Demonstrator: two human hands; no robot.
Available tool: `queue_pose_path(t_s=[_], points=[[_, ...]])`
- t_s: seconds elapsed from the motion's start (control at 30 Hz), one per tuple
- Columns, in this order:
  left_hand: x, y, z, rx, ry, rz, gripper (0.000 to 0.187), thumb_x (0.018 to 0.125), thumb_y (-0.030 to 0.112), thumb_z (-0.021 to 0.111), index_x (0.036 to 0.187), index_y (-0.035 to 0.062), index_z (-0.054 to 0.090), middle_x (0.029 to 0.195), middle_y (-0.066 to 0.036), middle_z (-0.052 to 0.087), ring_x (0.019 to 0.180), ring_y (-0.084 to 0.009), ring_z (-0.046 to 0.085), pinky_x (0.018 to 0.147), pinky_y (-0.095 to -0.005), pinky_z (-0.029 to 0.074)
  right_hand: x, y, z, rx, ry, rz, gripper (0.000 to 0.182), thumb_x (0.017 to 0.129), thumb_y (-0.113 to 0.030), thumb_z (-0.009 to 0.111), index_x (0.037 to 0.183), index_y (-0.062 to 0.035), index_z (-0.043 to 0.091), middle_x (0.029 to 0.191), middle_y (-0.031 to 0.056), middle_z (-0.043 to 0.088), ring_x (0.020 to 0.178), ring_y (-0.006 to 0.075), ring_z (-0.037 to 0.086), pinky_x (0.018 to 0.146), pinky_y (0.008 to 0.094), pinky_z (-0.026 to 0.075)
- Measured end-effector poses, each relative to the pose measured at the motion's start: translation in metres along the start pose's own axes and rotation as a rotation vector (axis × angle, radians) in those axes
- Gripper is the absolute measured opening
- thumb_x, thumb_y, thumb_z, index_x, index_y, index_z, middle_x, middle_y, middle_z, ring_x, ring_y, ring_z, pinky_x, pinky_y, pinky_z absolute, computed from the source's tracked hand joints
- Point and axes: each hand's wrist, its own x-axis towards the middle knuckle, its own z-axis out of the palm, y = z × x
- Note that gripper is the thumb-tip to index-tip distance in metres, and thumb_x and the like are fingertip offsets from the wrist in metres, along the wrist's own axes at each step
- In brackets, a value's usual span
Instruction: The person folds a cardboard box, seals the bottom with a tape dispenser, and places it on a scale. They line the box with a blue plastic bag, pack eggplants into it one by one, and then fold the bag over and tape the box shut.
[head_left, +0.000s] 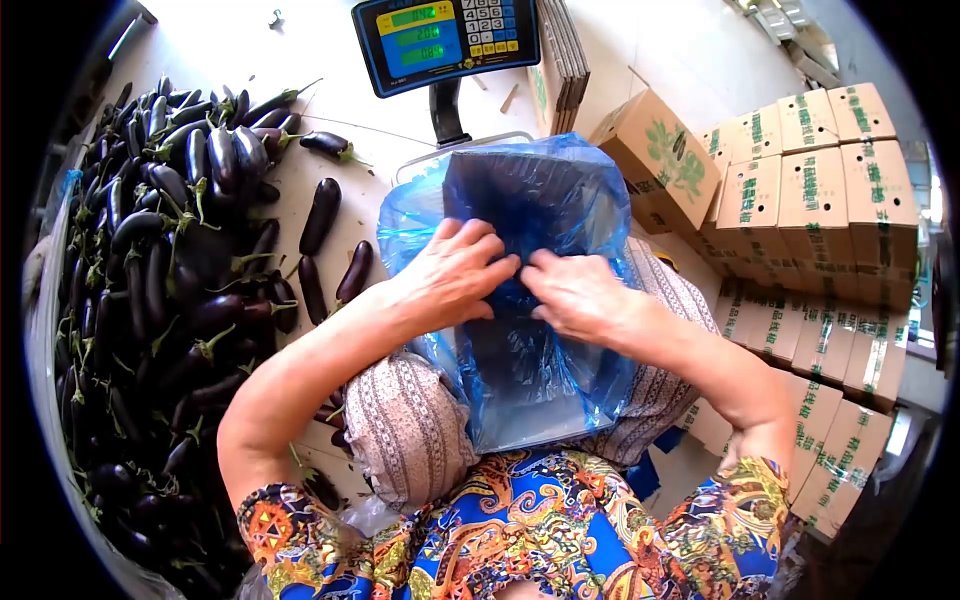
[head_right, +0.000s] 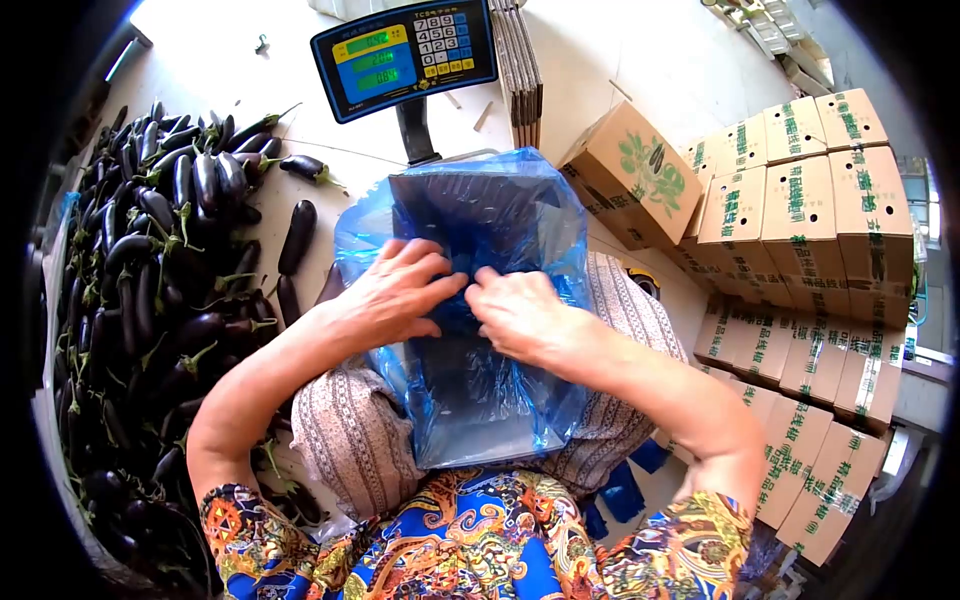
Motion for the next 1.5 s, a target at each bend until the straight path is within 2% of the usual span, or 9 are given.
queue_pose_path(t_s=[0.1,0.2,0.4,0.5,0.67,0.9,1.03,1.23,1.5], points=[[0.019,-0.011,0.031,0.392,-0.530,-0.027,0.025,0.071,0.015,0.071,0.096,0.0073,0.068,0.098,-0.009,0.060,0.099,-0.0262,0.054,0.094,-0.0403,0.039,0.035,0.014,0.068,-0.315,-0.370,0.083,0.017,0.078,-0.013,0.063,0.094,-0.0062,0.060,0.089,0.0104,0.058,0.086,0.0252,0.064,0.062,0.0416,0.049],[0.013,-0.007,0.008,0.334,-0.314,-0.017,0.011,0.073,0.012,0.063,0.083,0.0093,0.065,0.092,-0.007,0.057,0.097,-0.0248,0.052,0.094,-0.0404,0.039,0.007,0.054,0.114,-0.567,-0.112,0.008,0.016,0.083,-0.018,0.055,0.082,-0.0126,0.070,0.086,0.0038,0.063,0.094,0.0244,0.058,0.077,0.0431,0.040],[-0.028,-0.007,-0.088,0.306,0.169,-0.213,0.016,0.070,-0.001,0.064,0.085,0.0053,0.061,0.090,-0.009,0.056,0.096,-0.0279,0.054,0.087,-0.0393,0.043,-0.008,0.047,0.056,-0.688,-0.041,-0.071,0.014,0.080,-0.016,0.056,0.080,-0.0107,0.069,0.085,0.0059,0.061,0.091,0.0251,0.057,0.073,0.0405,0.043],[-0.047,-0.011,-0.087,0.123,0.143,-0.246,0.014,0.074,-0.001,0.065,0.087,0.0031,0.064,0.092,-0.011,0.060,0.094,-0.0291,0.057,0.083,-0.0398,0.045,0.010,0.020,-0.001,-0.570,-0.405,0.338,0.010,0.078,-0.010,0.058,0.083,-0.0087,0.066,0.088,0.0080,0.058,0.085,0.0239,0.059,0.065,0.0371,0.049],[-0.036,0.001,-0.054,-0.238,0.083,-0.178,0.017,0.078,0.000,0.067,0.095,0.0033,0.068,0.097,-0.013,0.063,0.095,-0.0314,0.060,0.083,-0.0409,0.048,-0.002,0.000,0.006,-0.340,-0.077,0.033,0.016,0.076,-0.009,0.059,0.090,-0.0029,0.062,0.093,0.0136,0.058,0.085,0.0287,0.059,0.070,0.0380,0.052],[-0.041,-0.003,-0.036,-0.346,0.037,-0.253,0.028,0.081,0.010,0.072,0.108,0.0033,0.069,0.105,-0.013,0.064,0.102,-0.0301,0.060,0.092,-0.0389,0.047,0.058,0.005,0.165,-0.047,-0.671,0.067,0.026,0.076,-0.014,0.064,0.100,-0.0056,0.069,0.100,0.0160,0.064,0.095,0.0332,0.060,0.081,0.0417,0.050],[-0.076,-0.020,-0.044,-0.626,0.295,-0.636,0.024,0.083,0.001,0.065,0.107,-0.0019,0.067,0.097,-0.012,0.066,0.090,-0.0206,0.066,0.081,-0.0290,0.051,0.048,0.003,0.180,-0.056,-0.712,0.062,0.027,0.076,-0.014,0.064,0.100,-0.0055,0.069,0.100,0.0159,0.064,0.095,0.0331,0.060,0.081,0.0417,0.050],[-0.174,-0.125,0.038,-0.311,0.632,-1.008,0.022,0.087,0.010,0.066,0.107,0.0016,0.068,0.097,-0.016,0.069,0.088,-0.0245,0.069,0.081,-0.0337,0.054,0.061,0.032,0.110,-0.048,-0.429,0.078,0.027,0.075,-0.014,0.064,0.101,-0.0053,0.069,0.101,0.0158,0.064,0.095,0.0328,0.060,0.082,0.0415,0.050],[-0.221,-0.218,0.137,0.186,0.271,-1.320,0.077,0.077,0.026,0.078,0.142,0.0074,0.041,0.132,-0.021,0.053,0.121,-0.0394,0.050,0.100,-0.0528,0.042,0.144,0.049,0.175,-0.078,-0.360,-0.019,0.028,0.075,-0.013,0.065,0.102,-0.0051,0.069,0.101,0.0157,0.064,0.095,0.0324,0.061,0.082,0.0414,0.050]])
